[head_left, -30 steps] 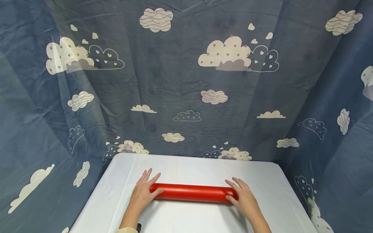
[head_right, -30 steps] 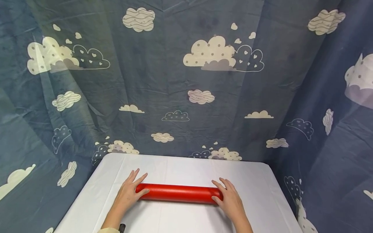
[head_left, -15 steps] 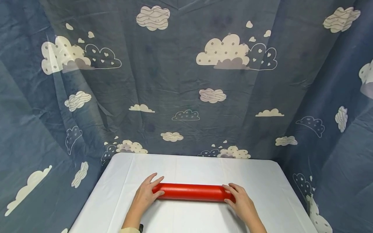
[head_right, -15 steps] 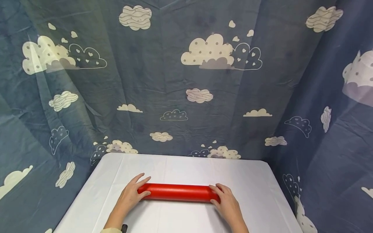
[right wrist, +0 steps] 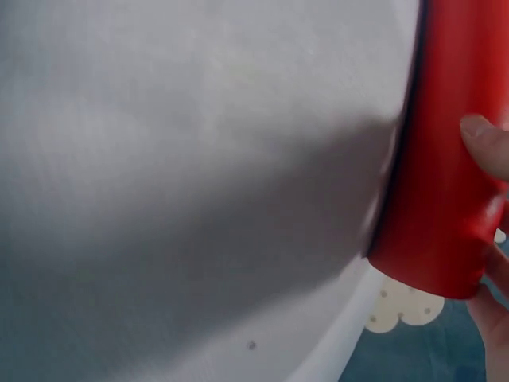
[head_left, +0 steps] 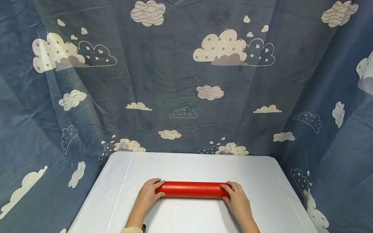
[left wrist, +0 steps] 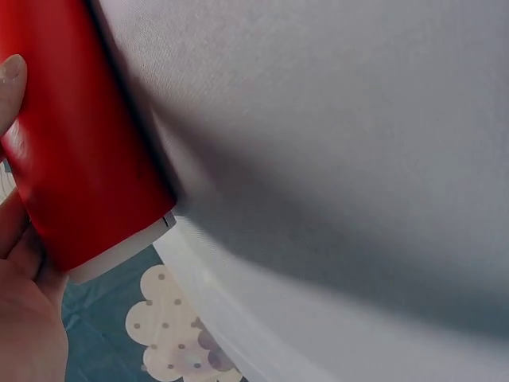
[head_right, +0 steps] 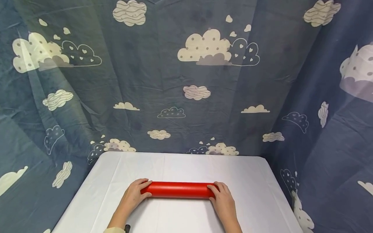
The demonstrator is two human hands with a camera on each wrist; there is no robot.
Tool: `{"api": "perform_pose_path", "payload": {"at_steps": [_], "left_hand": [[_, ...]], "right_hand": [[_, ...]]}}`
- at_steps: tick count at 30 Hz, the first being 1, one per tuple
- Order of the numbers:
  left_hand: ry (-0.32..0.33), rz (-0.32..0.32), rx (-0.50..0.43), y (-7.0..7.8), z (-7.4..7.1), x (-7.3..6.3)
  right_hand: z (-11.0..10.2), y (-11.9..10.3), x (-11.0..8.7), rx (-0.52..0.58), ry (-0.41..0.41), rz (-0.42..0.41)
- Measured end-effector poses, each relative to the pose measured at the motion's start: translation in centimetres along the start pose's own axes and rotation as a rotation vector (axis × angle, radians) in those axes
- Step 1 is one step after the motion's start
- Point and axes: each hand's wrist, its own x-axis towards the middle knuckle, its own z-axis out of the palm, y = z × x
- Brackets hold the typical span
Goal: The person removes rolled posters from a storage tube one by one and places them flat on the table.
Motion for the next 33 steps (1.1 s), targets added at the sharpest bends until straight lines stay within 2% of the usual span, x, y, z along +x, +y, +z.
{"api": "perform_pose_path", "payload": {"at_steps": [9,20,30,33], "left_hand": [[0.028,0.025,0.03,0.4,-0.1,0.9],[0.025,0.009,0.027,0.3,0.0,0.5],[0.007,-0.039,0.014,1.1,-0.2,-0.1],[-0.008,-0.077,0.008,1.3,-0.1,-0.1]], "right_hand": [[-0.3,0.2,0.6,0.01,0.072,-0.035],[-0.1,-0.2,0.9,0.016,0.035,-0.02],[-0.2,0.2,1.7,0.04,0.023,-0.043],[-0.2,0.4,2.0,0.047,0.009,-0.048]]}}
